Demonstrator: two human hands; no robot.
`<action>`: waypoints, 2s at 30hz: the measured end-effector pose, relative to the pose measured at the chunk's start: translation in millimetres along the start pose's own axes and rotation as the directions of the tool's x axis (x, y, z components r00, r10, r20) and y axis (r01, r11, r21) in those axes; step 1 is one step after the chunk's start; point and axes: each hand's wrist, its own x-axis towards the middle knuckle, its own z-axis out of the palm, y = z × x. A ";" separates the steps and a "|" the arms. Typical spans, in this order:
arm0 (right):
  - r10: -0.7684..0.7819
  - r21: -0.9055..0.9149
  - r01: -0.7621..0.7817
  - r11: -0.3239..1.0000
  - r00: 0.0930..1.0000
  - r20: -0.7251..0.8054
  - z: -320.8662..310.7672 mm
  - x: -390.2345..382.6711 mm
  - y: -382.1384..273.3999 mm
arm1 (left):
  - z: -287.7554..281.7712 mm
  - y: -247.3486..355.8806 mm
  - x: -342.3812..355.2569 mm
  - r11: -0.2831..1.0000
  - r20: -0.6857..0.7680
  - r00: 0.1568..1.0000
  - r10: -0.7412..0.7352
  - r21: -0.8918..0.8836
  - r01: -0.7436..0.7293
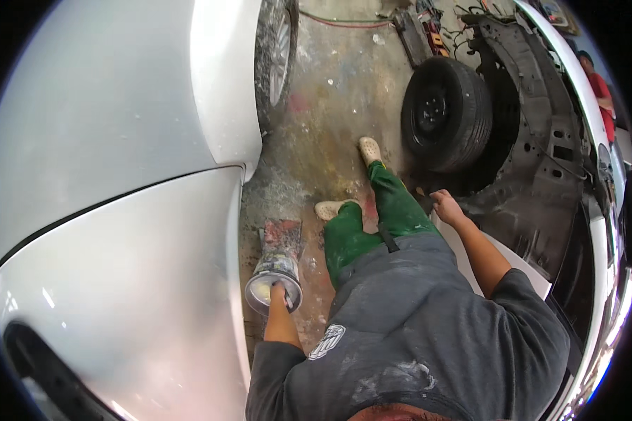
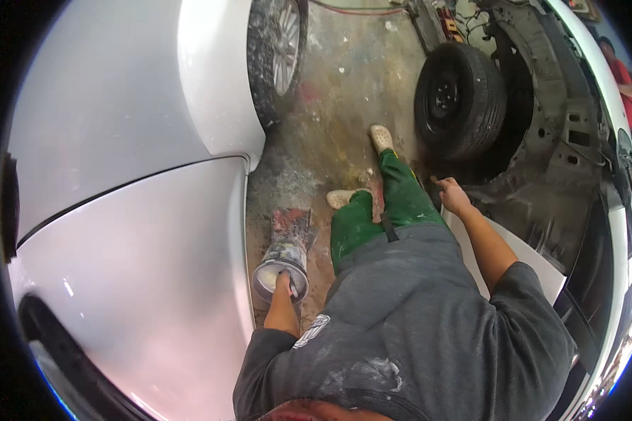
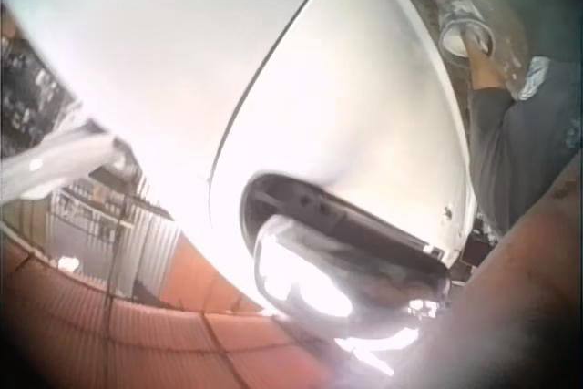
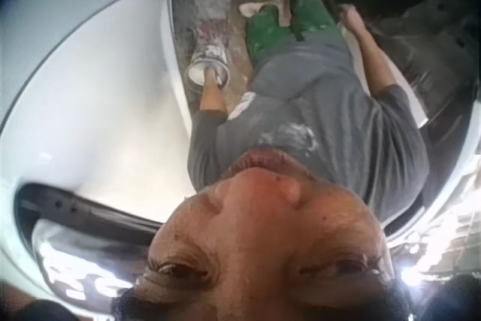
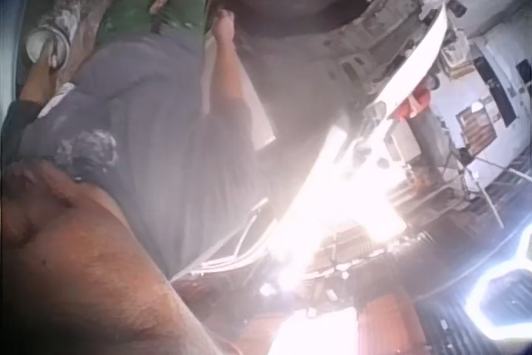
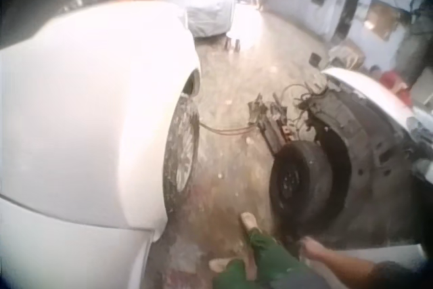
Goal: The person sands a white vehicle panel by hand using a sanding block, dipping the block and a cloth into a bucket of water to rinse the surface and the tool.
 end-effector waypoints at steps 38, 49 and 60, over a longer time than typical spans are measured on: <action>-0.904 -0.248 0.920 -0.302 -0.359 -0.232 -578.3 302.9 -633.0 | 278.9 301.5 -315.7 0.717 -0.417 0.904 0.096 -0.601 -0.354; -0.562 -0.184 0.538 -0.823 -0.720 0.407 -600.2 276.3 -802.0 | 164.9 434.6 -547.0 -0.388 -0.647 0.545 -0.533 -0.386 -0.837; -0.276 0.275 0.508 -0.817 -0.761 0.587 -601.5 283.9 -834.5 | 41.3 637.2 -736.9 0.204 -0.632 -0.009 -0.775 -0.237 -0.950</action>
